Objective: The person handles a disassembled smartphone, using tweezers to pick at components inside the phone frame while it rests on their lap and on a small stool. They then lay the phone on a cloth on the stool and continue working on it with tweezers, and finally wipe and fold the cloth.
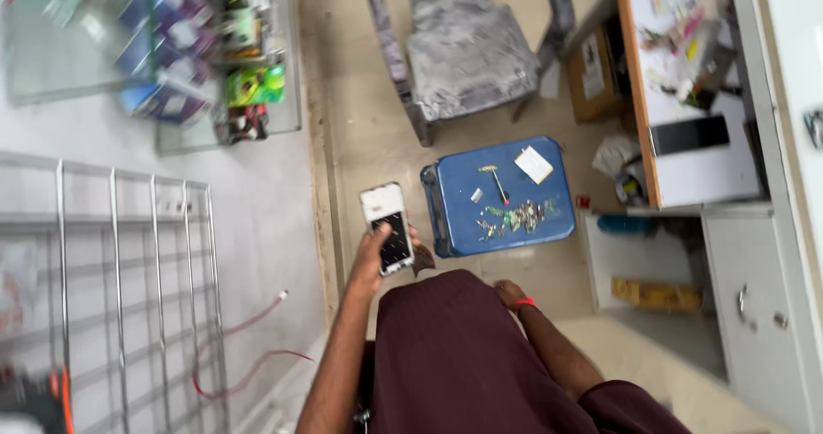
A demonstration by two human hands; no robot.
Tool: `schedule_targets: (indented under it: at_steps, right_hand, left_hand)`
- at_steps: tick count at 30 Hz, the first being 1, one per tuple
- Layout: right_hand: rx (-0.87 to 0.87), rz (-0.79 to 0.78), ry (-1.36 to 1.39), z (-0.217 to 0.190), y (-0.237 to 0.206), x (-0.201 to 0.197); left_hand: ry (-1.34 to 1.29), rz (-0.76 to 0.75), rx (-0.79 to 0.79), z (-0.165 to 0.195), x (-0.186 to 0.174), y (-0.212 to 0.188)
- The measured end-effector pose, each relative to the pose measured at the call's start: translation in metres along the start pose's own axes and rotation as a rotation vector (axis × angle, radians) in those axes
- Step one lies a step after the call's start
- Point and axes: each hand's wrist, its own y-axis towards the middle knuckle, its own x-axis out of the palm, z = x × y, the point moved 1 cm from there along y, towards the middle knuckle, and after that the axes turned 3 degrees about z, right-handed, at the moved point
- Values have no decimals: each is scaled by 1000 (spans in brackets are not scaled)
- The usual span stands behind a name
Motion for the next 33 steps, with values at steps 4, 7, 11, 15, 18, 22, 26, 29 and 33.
schedule_targets:
  at_steps: [4,7,11,15,18,22,26,29,33]
  right_hand:
    - [-267,84,287,-27,16,22]
    - [-368,261,443,-36,20,26]
    - [-26,486,972,-20,2,39]
    - [177,754,1140,-12,-26,85]
    - [391,802,1219,-21,-43,141]
    - [473,742,1255,-57,-35,195]
    - [7,891,1436,-104,-11,224]
    - [130,861,1134,-116,-7,220]
    - [246,873,974,-102,-36,209]
  left_hand:
    - [-52,92,-162,20,-31,75]
    - [94,174,-338,29,-40,120]
    - [404,160,-560,36,-46,165]
    - [601,-13,-521,55,-36,214]
    - [684,-182,-543,62,-27,247]
    - [763,-321,-631,78,-12,295]
    - [904,-444,-613,82,-8,330]
    - [883,-401,-645,78,-11,328]
    - [816,-428,-702,68,-15,292]
